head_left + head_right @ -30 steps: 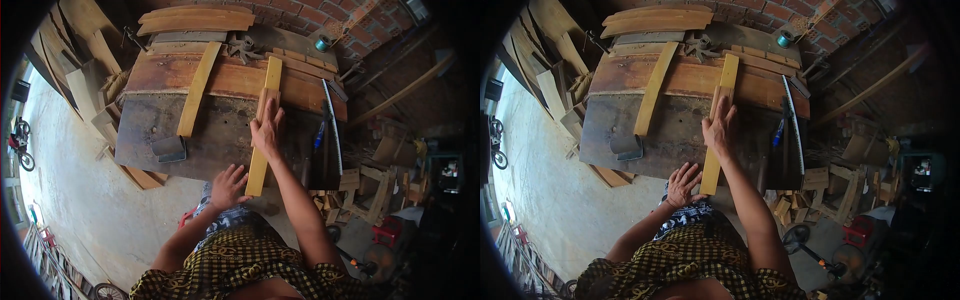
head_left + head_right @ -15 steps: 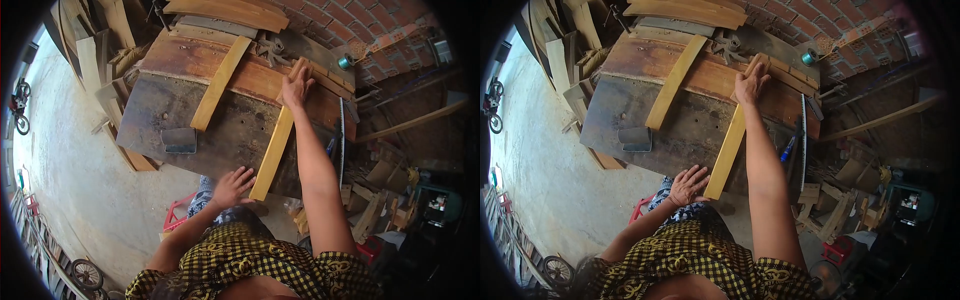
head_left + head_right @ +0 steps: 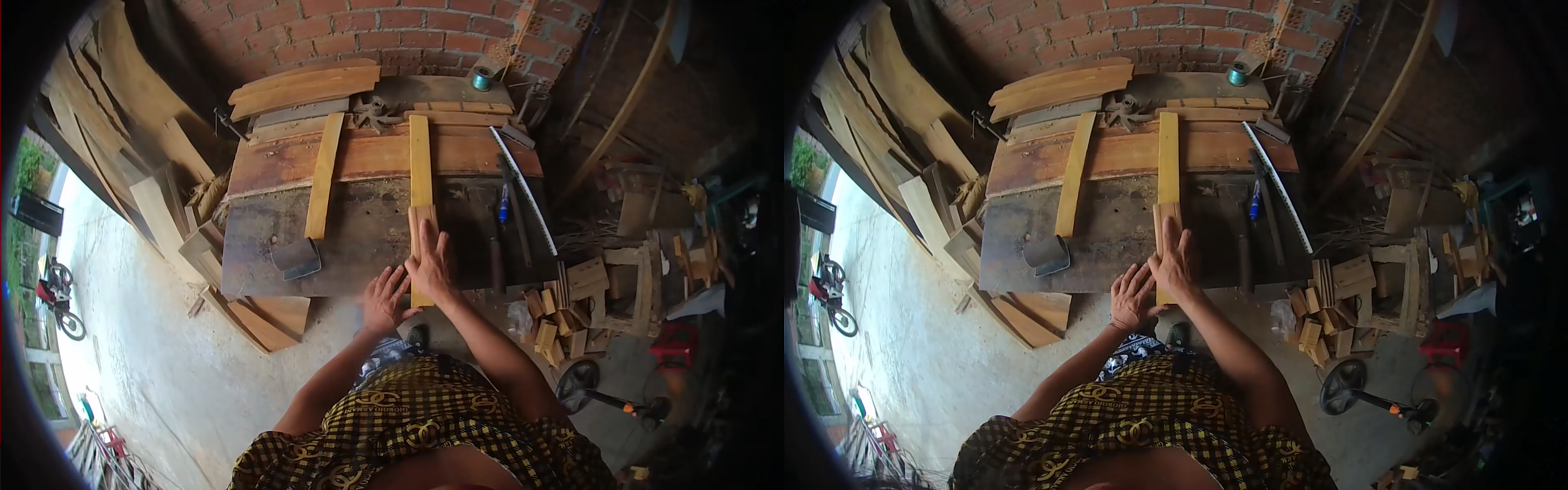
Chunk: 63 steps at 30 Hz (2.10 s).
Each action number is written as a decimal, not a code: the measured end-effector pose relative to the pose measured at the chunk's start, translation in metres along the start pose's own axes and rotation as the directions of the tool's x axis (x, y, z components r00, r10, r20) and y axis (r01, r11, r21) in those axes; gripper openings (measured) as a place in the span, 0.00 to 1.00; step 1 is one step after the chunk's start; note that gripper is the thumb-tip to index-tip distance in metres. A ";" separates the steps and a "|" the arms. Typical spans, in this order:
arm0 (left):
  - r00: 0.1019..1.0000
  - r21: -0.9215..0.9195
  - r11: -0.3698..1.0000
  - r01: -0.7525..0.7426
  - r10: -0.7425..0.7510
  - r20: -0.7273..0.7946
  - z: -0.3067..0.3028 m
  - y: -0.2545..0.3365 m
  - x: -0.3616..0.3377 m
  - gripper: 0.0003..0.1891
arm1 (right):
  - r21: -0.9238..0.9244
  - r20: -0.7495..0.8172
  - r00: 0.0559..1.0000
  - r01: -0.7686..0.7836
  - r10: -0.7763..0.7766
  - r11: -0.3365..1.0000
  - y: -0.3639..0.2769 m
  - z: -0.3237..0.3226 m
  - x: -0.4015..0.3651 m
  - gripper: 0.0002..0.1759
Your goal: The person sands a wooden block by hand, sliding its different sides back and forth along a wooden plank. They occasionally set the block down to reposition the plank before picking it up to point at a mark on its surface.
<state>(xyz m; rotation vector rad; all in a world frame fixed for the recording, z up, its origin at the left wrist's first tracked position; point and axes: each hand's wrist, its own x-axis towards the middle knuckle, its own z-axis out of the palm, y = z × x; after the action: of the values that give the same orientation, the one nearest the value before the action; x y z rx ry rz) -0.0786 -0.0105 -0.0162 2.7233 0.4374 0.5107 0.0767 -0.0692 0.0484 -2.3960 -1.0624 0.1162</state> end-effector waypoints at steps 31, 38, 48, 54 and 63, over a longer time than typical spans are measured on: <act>0.988 -0.382 0.912 0.148 -0.119 0.098 -0.052 -0.010 0.013 0.41 | 0.038 -0.123 0.984 -0.127 0.131 0.991 0.011 0.040 0.291 0.47; 0.649 -0.882 -0.323 0.344 -0.596 0.472 -0.096 -0.013 -0.016 0.39 | 0.055 -0.169 0.983 -0.056 0.065 0.997 0.033 0.055 0.300 0.48; 0.660 0.166 0.695 0.700 -0.718 0.223 -0.033 -0.018 -0.120 0.30 | 0.028 -0.133 0.989 -0.062 0.065 0.998 0.029 0.048 0.302 0.47; 0.085 0.151 0.196 0.969 -0.836 0.542 0.064 -0.050 -0.291 0.25 | 0.098 -0.139 0.985 -0.093 0.106 0.991 0.020 0.045 0.296 0.47; 0.155 -0.299 -0.116 0.947 -0.650 0.744 0.170 -0.119 -0.276 0.48 | 0.042 -0.147 0.987 -0.051 0.056 0.998 0.025 0.049 0.298 0.48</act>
<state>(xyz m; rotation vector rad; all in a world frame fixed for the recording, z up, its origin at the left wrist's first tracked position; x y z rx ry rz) -0.2847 -0.0469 -0.2914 1.0954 1.3502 -0.2272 0.2859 0.1495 0.0314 -2.3594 -0.9199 -0.0233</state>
